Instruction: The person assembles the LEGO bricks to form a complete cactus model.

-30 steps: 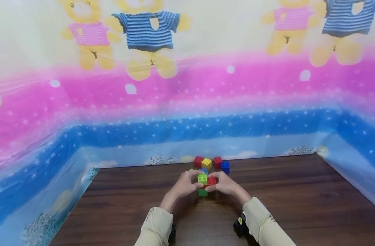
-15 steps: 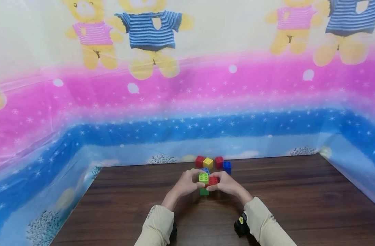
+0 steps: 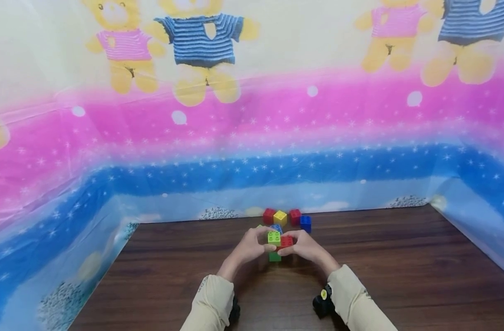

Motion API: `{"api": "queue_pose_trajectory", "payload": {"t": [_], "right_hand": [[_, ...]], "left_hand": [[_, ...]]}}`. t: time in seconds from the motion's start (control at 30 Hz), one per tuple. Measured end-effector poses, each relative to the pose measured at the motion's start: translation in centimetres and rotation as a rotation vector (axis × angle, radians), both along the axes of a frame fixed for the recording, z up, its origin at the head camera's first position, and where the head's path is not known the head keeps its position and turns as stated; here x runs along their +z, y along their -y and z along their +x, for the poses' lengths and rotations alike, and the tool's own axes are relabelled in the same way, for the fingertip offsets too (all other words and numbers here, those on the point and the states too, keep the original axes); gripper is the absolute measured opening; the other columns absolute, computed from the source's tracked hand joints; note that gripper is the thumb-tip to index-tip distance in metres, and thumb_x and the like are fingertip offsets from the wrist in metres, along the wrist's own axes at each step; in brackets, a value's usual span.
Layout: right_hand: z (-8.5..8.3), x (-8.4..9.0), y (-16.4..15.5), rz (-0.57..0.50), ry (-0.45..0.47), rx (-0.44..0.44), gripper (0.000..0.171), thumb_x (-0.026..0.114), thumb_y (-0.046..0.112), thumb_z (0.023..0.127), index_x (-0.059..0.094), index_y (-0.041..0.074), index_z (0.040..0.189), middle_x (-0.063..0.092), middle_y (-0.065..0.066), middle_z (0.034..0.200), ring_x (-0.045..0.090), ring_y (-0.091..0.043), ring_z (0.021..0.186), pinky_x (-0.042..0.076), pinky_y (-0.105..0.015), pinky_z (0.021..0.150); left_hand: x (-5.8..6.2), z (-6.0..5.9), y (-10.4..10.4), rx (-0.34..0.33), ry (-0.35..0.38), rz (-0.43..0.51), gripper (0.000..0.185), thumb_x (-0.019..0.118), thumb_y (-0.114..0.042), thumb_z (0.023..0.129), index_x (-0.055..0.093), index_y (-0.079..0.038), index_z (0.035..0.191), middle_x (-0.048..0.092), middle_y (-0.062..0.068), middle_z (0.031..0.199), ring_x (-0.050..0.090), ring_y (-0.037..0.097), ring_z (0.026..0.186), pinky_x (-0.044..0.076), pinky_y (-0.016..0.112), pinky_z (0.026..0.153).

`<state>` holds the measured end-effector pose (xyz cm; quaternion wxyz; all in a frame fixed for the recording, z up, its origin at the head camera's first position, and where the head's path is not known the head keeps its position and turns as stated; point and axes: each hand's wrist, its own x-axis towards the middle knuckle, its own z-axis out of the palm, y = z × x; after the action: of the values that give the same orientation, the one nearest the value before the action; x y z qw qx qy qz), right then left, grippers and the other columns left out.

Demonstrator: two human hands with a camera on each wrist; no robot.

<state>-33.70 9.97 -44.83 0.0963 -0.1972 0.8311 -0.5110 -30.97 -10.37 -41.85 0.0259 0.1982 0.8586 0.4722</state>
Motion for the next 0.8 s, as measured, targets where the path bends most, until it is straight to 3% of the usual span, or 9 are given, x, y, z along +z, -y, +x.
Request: {"api": "queue_pose_trajectory", "payload": {"t": [0.33,0.53,0.8], "right_hand": [[-0.15,-0.2,-0.16,-0.031,0.03,-0.01,0.046,0.077,0.026,0.082,0.063,0.005,0.12,0.069,-0.008,0.106,0.06,-0.016,0.09,0.05,-0.032,0.084],[-0.45,-0.41,-0.5,-0.05,0.032,-0.018,0.048,0.077,0.029,0.083,0.063,0.005,0.121,0.07,-0.008,0.106,0.06,-0.016,0.091,0.05,-0.032,0.085],[-0.18,-0.96,-0.54,-0.092,0.076,0.01,0.051,0.077,0.03,0.082,0.062,0.003,0.124,0.071,-0.007,0.107,0.061,-0.014,0.092,0.05,-0.032,0.088]], "left_hand": [[-0.05,0.07,-0.07,0.028,0.041,0.061,0.036,0.071,-0.011,0.088,0.064,-0.005,0.122,0.065,0.016,0.122,0.059,0.032,0.115,0.051,0.05,0.097],[-0.19,-0.26,-0.31,0.044,0.048,0.093,0.037,0.071,-0.013,0.087,0.064,-0.004,0.122,0.064,0.017,0.125,0.053,0.038,0.125,0.041,0.061,0.105],[-0.47,0.36,-0.18,0.05,0.065,0.09,0.04,0.072,-0.015,0.087,0.062,-0.004,0.124,0.062,0.018,0.13,0.046,0.043,0.133,0.036,0.066,0.106]]}}
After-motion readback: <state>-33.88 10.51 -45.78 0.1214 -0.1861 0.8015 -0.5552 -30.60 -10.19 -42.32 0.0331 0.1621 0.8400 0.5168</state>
